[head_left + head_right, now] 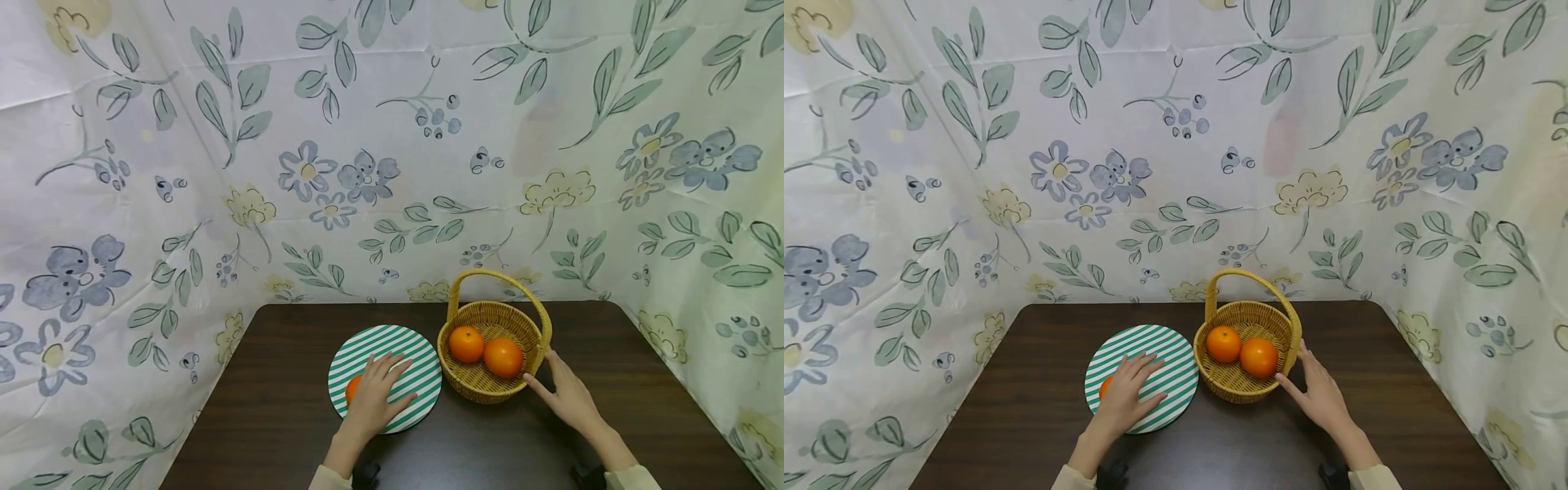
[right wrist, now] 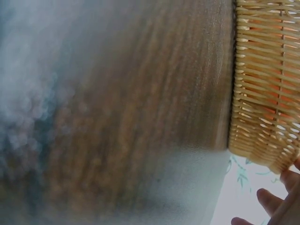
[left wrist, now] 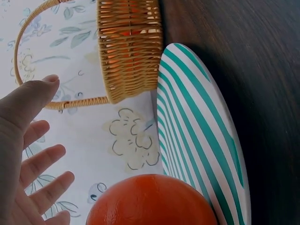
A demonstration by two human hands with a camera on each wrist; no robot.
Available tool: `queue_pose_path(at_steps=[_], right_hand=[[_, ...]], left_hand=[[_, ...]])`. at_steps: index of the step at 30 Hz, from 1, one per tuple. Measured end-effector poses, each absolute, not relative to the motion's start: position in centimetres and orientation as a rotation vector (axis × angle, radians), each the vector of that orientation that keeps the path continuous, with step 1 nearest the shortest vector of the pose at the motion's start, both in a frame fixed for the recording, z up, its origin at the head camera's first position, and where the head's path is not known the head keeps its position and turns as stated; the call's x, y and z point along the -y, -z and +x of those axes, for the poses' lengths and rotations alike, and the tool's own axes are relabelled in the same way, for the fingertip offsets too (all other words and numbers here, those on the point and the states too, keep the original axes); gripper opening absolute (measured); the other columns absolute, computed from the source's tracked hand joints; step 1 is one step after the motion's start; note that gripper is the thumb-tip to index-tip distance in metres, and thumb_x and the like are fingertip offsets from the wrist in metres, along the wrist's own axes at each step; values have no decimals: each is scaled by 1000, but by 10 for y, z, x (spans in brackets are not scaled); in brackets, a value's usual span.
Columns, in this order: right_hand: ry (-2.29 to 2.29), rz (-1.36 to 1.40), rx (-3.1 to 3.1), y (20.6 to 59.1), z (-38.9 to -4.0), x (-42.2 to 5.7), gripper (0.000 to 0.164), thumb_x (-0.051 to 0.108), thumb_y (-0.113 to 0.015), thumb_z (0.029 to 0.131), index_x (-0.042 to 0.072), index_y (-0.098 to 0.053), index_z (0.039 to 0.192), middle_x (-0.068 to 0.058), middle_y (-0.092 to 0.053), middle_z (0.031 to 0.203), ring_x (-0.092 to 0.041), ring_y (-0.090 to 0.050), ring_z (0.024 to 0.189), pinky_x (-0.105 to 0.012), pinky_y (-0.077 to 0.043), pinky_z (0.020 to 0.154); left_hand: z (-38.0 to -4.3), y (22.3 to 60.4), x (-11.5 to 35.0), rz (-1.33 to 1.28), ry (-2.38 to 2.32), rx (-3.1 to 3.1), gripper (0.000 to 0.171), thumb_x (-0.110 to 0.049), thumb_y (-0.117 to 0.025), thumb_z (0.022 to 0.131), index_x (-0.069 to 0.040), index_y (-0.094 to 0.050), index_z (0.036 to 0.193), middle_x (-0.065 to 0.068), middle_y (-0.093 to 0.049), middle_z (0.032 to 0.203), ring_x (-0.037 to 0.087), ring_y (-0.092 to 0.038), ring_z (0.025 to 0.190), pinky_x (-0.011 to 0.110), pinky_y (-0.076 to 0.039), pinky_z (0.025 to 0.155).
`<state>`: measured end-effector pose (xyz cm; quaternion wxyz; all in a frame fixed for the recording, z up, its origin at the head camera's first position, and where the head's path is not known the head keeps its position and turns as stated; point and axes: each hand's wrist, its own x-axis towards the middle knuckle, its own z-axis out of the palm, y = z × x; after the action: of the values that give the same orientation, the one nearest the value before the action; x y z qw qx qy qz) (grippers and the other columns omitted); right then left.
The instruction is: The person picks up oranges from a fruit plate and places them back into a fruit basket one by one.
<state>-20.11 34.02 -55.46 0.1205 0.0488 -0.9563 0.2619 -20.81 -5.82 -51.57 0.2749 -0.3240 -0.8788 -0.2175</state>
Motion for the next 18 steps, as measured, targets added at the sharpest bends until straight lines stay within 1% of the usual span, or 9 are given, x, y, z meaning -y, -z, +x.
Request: queue_pose_path(at_steps=[7, 13, 18], right_hand=[[-775, 137, 2798, 554, -201, -340, 85, 47, -55, 89, 4, -12, 149, -29, -25, 146, -48, -31, 128, -68, -28, 93], [-778, 131, 2800, 554, -200, -339, 86, 47, -55, 89, 6, -10, 149, -29, -26, 146, -48, -31, 128, -67, -28, 94], [-777, 133, 2798, 554, -200, -340, 86, 47, -55, 89, 6, -10, 149, -29, -26, 146, -48, -31, 128, -67, -28, 94]], left_hand=[[-206, 519, 64, -868, 625, 2364, 66, -34, -79, 72, -19, -54, 130, 4, -53, 131, 30, -45, 125, 59, -29, 103], [-203, 521, 71, -840, 649, 2389, 65, -35, -78, 72, -18, -54, 130, 6, -52, 132, 33, -46, 123, 59, -28, 104], [-203, 525, 76, -798, 656, 2411, 64, -40, -76, 74, -22, -53, 131, 3, -51, 134, 30, -45, 125, 58, -30, 103]])
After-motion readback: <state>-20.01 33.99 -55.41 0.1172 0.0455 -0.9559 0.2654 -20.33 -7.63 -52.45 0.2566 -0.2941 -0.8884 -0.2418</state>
